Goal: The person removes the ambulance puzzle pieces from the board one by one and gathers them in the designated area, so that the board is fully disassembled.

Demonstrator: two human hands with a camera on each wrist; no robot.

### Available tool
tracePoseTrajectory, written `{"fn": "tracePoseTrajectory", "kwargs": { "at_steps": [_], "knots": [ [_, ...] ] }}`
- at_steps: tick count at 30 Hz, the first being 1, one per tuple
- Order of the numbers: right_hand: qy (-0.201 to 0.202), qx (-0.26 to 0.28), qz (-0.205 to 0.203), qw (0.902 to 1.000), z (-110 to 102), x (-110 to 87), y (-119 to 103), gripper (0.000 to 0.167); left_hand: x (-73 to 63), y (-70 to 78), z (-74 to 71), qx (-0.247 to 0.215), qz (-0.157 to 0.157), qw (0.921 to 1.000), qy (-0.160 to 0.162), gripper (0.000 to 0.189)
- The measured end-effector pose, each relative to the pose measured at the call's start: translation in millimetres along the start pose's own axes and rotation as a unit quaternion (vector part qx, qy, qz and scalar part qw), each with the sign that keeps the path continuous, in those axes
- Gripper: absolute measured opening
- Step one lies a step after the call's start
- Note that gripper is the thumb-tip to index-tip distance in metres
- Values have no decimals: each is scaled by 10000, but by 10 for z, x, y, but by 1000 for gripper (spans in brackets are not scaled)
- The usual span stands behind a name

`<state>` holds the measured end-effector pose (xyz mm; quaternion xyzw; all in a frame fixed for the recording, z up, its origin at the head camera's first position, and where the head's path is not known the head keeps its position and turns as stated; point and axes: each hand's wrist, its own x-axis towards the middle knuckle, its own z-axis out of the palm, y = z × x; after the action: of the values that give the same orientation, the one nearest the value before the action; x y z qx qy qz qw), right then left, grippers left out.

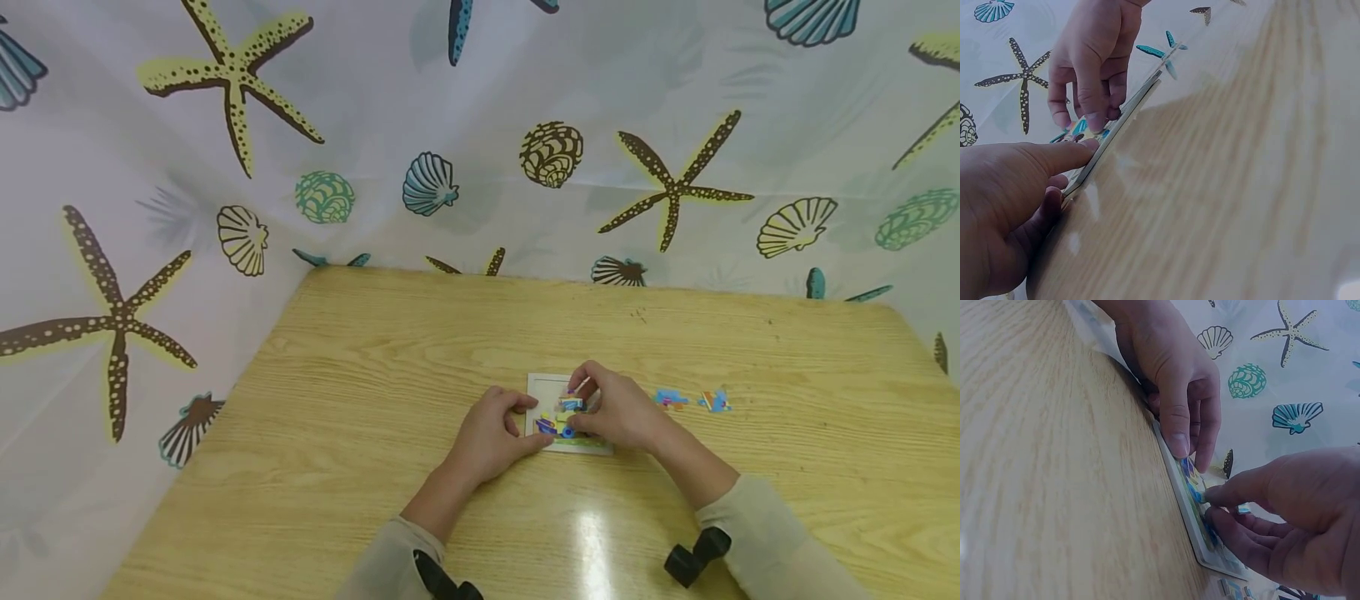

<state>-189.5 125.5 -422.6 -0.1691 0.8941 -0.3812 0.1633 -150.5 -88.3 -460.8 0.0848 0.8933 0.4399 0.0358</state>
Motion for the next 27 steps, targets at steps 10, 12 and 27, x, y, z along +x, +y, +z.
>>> {"fn": "tracePoseTrajectory", "kwargs": {
  "at_steps": [10, 12, 27],
  "knots": [
    [399, 137, 166, 9990, -51, -85, 0, 16, -3, -5, 6, 85, 21, 10000, -22, 49],
    [401, 164, 146, 9990, -65, -89, 16, 17, -4, -4, 5, 78, 7, 10000, -14, 50],
    [-84, 1304, 6, 9914, -203, -230, 176, 18, -9, -1, 8, -17, -67, 10000, 11, 49]
  ]
}}
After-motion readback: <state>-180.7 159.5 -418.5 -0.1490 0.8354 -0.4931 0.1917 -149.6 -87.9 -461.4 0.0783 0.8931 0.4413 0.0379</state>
